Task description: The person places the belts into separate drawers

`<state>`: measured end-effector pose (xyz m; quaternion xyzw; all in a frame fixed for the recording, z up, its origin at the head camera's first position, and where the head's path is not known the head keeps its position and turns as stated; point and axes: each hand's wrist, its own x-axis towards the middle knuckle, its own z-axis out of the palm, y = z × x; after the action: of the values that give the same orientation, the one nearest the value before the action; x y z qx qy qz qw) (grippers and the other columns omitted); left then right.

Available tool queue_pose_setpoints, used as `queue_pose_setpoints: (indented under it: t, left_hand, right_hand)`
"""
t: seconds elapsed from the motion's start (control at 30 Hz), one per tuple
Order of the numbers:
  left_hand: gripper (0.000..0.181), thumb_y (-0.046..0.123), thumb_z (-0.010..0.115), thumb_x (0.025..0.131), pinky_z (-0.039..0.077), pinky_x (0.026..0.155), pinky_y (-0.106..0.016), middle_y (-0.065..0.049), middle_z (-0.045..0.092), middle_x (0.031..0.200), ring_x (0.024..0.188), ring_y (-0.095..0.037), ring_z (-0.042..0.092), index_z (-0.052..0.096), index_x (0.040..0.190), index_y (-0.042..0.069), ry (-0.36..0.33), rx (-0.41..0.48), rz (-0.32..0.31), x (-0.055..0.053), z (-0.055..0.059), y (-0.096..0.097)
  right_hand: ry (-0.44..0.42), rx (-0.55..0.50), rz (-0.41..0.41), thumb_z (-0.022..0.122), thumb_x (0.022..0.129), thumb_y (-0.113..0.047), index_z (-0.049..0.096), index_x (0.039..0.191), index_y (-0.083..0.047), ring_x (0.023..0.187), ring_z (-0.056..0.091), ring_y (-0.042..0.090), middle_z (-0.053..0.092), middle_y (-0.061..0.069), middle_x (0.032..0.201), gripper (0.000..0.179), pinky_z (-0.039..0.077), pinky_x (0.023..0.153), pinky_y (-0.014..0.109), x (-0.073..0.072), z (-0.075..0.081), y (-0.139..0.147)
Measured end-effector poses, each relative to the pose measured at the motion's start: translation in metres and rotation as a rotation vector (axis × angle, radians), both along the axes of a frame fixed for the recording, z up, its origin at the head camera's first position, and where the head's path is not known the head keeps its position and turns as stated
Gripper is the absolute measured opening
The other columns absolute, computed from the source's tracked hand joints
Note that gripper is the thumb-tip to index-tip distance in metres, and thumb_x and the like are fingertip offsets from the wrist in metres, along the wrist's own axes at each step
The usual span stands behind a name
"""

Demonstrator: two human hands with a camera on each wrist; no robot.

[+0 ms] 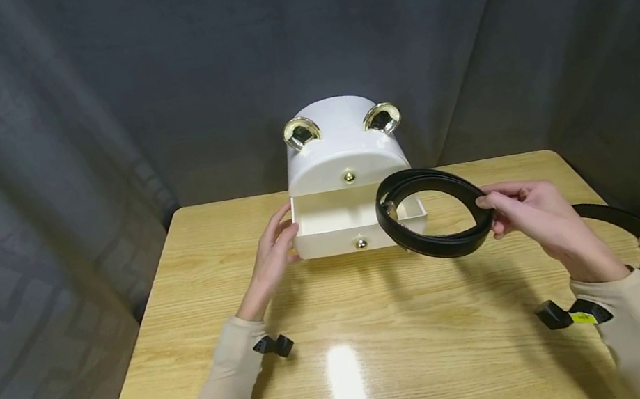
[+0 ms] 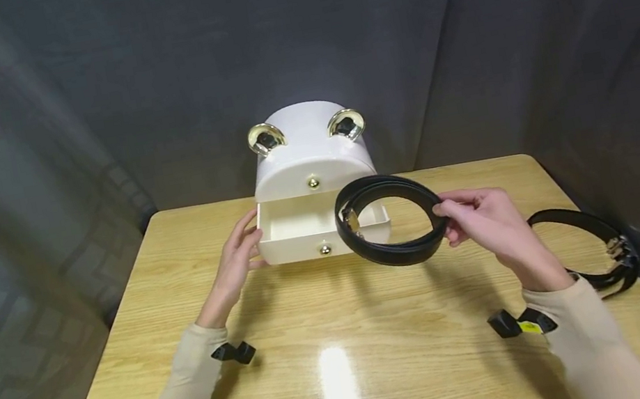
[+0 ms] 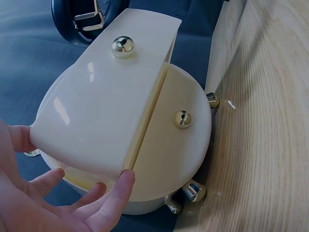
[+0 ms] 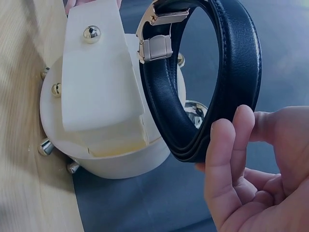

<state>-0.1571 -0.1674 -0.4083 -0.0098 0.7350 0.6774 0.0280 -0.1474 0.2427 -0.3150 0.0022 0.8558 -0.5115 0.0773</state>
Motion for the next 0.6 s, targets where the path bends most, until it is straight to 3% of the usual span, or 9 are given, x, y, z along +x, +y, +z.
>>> queue_pose_setpoints:
  t: [0.47, 0.6]
  left_hand:
    - [0.057, 0.029, 0.049, 0.111, 0.063, 0.088, -0.044, -0.021, 0.049, 0.159, 0.132, -0.049, 0.063, 0.035, 0.167, 0.026, 0.007, -0.018, -0.025, 0.001, 0.001, -0.003]
    - [0.058, 0.027, 0.049, 0.111, 0.063, 0.086, -0.042, -0.021, 0.049, 0.158, 0.131, -0.049, 0.064, 0.035, 0.167, 0.024, 0.005, -0.016, -0.023, 0.002, 0.001, -0.005]
  right_hand:
    - [-0.091, -0.016, 0.087, 0.061, 0.106, -0.024, 0.053, 0.145, 0.011, 0.061, 0.060, 0.002, 0.064, -0.010, 0.071, 0.053, 0.061, 0.065, 0.021, -0.019, 0.010, -0.018]
    - [-0.133, -0.030, 0.124, 0.060, 0.106, -0.022, 0.056, 0.138, 0.011, 0.061, 0.060, 0.001, 0.063, -0.009, 0.068, 0.047, 0.061, 0.064, 0.021, -0.026, 0.013, -0.026]
